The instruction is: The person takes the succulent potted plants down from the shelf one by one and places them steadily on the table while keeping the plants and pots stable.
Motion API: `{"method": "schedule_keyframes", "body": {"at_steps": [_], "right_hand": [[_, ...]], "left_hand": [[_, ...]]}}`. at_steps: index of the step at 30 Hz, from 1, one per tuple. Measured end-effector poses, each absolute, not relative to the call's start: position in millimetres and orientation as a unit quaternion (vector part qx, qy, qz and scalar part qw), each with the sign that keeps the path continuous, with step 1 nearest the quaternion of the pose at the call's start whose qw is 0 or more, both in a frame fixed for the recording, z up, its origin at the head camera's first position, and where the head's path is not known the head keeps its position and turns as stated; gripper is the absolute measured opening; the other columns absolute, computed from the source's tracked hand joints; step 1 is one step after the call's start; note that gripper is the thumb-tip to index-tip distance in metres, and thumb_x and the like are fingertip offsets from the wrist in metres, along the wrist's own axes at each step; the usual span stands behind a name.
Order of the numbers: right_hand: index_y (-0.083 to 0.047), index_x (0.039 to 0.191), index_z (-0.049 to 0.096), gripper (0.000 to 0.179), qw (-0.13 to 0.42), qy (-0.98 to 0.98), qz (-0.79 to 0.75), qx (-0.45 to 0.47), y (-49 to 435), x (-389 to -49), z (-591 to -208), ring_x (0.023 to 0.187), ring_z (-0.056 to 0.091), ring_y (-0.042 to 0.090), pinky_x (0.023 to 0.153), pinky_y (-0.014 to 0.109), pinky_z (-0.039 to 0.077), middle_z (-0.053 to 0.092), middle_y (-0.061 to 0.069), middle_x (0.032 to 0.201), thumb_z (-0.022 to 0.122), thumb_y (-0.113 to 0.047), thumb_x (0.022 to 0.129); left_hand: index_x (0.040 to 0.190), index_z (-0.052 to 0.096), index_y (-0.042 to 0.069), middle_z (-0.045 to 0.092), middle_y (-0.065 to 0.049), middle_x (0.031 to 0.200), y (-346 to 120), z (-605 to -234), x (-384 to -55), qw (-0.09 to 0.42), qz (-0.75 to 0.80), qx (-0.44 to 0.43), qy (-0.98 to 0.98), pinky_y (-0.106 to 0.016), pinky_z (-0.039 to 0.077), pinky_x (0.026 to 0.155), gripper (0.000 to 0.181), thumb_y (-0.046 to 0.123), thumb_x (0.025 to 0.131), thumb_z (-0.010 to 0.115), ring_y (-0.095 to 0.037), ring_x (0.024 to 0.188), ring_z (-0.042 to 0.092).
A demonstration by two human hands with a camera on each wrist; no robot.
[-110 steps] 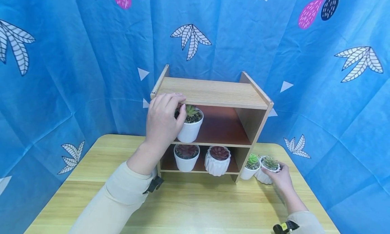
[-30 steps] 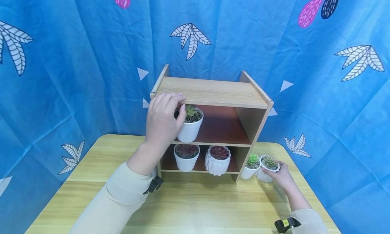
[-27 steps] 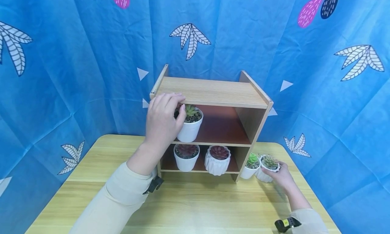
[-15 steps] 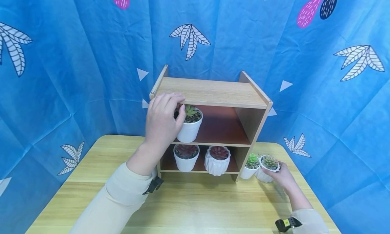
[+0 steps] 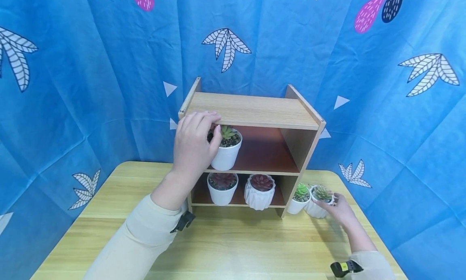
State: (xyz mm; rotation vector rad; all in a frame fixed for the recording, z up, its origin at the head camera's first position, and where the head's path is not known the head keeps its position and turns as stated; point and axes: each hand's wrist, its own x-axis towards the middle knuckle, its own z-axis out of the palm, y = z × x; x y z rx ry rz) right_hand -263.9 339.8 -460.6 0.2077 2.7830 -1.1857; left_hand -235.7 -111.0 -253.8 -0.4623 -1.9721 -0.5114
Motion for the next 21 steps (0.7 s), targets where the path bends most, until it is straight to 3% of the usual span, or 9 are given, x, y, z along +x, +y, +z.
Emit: {"method": "schedule_keyframes", "body": {"at_steps": [6,12,21], "right_hand": [[0.021,0.148,0.003,0.100,0.080,0.920,-0.376,0.083,341.3,-260.3,-452.3,0.135,0.021,0.063,0.110,0.066,0.027,0.013,0.047,0.149,0.056,-0.048,0.099],[0.022,0.148,0.006,0.096,0.086,0.932,-0.345,0.071,344.1,-256.6,-443.4,0.133,0.026,0.063,0.107,0.067,0.033,0.016,0.048,0.147,0.050,-0.050,0.101],[0.024,0.144,0.021,0.085,0.073,0.953,-0.292,0.033,343.0,-251.3,-423.9,0.130,0.032,0.063,0.103,0.067,0.037,0.024,0.047,0.146,0.048,-0.046,0.103]], "left_hand": [[0.114,0.072,0.006,0.070,-0.010,0.119,-110.8,-253.9,-236.4,0.499,-0.212,-0.191,-0.818,-0.046,0.042,0.107,0.024,0.017,0.094,0.066,-0.028,0.115,0.061],[0.114,0.072,0.006,0.070,-0.010,0.119,-110.9,-253.2,-236.9,0.500,-0.211,-0.192,-0.818,-0.046,0.043,0.105,0.024,0.017,0.093,0.066,-0.029,0.115,0.061],[0.114,0.072,0.006,0.071,-0.009,0.119,-111.3,-252.8,-236.6,0.502,-0.211,-0.191,-0.817,-0.045,0.042,0.106,0.024,0.016,0.093,0.067,-0.028,0.116,0.061]]}}
